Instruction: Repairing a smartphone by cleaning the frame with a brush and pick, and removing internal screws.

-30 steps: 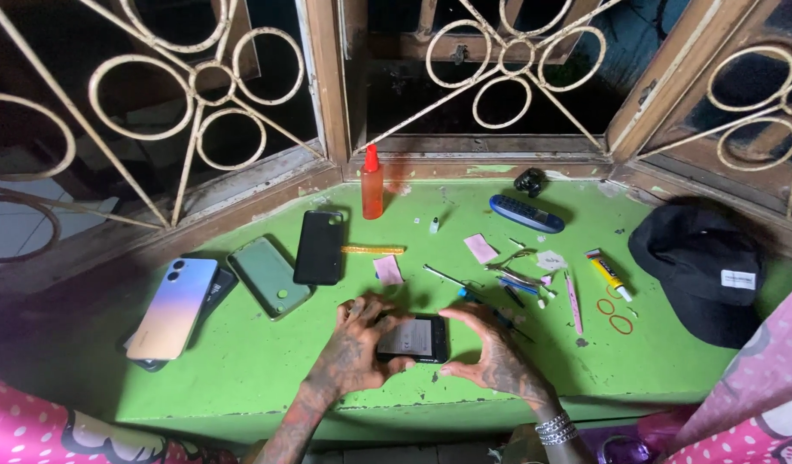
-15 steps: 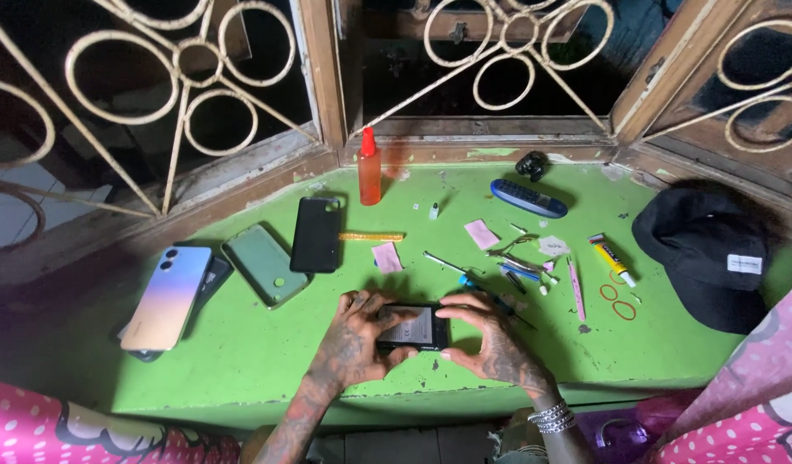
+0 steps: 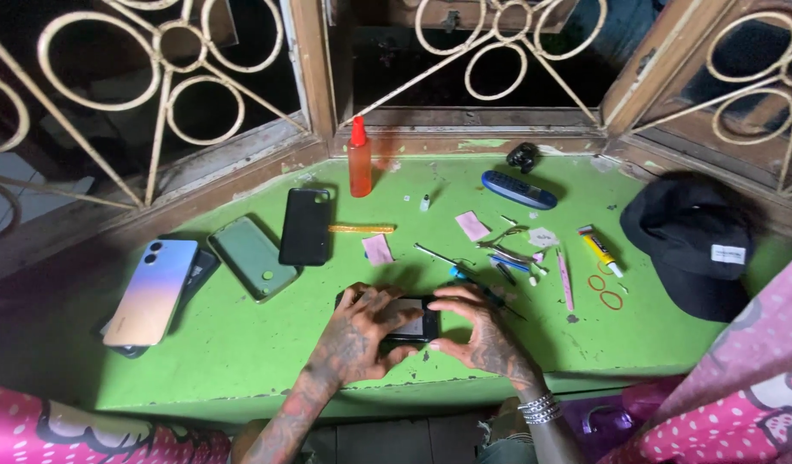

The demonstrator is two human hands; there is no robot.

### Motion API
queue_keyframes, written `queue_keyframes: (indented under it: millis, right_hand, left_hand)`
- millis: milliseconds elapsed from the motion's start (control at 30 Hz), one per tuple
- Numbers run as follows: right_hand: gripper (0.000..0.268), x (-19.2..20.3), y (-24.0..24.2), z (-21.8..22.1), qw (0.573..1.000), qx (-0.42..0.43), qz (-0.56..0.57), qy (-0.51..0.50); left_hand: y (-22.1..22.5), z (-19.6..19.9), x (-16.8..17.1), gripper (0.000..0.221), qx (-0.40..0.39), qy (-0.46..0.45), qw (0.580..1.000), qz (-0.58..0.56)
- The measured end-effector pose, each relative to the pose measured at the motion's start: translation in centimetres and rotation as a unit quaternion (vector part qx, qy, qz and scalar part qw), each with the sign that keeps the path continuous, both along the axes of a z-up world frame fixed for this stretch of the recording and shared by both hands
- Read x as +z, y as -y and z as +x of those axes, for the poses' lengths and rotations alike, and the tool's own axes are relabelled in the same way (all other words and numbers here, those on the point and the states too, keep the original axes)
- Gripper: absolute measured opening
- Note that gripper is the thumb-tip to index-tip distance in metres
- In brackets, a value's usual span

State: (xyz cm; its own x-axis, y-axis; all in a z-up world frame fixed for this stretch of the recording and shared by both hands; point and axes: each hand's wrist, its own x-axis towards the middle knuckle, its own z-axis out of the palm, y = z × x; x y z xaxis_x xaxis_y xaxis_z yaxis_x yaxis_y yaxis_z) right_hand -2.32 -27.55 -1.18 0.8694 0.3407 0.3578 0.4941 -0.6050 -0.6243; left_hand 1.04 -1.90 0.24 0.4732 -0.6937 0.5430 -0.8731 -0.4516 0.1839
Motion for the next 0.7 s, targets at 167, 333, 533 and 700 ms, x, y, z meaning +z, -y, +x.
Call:
queue_keyframes:
  millis: [167, 333, 533, 700]
  right_hand:
    - [0.048, 0.5, 0.0, -0.7, 0.996, -0.025, 0.037, 0.073]
    - [0.010, -3.2, 3.2, -1.6, 0.971, -0.146, 0.161, 0.096]
    - [0.017, -4.7, 9.6, -2.9, 0.901, -0.364, 0.233, 0.044]
    - [0.010, -5.2, 10.3, -3.0, 0.910, -0.371, 0.169, 0.076]
  left_hand:
    - [1.3, 0.0, -0.6, 0.052, -0.014, -0.016, 1.000, -0.020]
    - [1.3, 0.1, -1.5, 0.045, 0.033, -0.010, 0.998, -0.052]
    - [1.2, 0.6, -3.5, 0.029, 0.108, 0.020, 0.990, -0.083]
    - [1.1, 0.8, -3.6, 0.014, 0.166, 0.065, 0.972, -0.151]
